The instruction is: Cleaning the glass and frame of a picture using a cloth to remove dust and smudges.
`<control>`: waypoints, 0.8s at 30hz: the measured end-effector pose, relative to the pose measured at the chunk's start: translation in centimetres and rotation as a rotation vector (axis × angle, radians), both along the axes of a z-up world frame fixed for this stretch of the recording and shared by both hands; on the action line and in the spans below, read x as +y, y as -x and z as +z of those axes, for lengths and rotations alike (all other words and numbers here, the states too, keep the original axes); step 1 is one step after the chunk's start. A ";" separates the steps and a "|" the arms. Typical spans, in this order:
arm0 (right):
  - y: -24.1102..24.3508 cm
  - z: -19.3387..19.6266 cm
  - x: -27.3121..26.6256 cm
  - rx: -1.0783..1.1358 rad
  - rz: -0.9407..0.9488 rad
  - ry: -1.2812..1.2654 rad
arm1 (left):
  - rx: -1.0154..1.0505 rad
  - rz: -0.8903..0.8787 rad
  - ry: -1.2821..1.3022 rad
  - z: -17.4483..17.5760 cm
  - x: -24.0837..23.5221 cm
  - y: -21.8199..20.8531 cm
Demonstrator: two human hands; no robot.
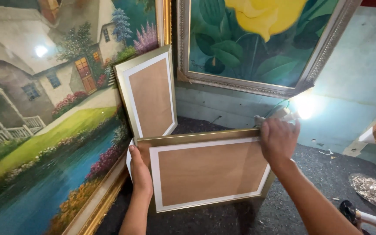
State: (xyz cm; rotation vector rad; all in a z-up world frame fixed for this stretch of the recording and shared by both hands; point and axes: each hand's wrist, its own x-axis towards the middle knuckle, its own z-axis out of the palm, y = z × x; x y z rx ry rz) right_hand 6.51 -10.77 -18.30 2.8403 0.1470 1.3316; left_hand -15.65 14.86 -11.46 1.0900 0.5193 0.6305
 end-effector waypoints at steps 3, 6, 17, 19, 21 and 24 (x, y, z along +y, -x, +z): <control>3.8 0.4 7.0 -0.082 0.158 0.093 | -0.024 -0.017 -0.016 0.2 0.1 0.2; 9.2 2.5 15.2 0.096 0.388 0.085 | -0.029 -0.028 -0.022 -0.6 0.8 -0.1; 12.6 4.3 19.5 0.221 0.845 0.099 | -0.014 -0.018 -0.061 -2.3 1.7 -1.0; 9.1 3.0 15.2 0.117 0.751 0.107 | 0.013 -0.007 -0.075 -4.3 2.7 -1.9; 6.7 2.8 10.9 0.011 0.656 0.114 | 0.040 0.006 -0.090 -5.1 3.1 -2.3; 4.7 3.5 4.9 0.126 0.420 0.076 | 0.039 0.019 -0.080 -5.2 2.7 -2.1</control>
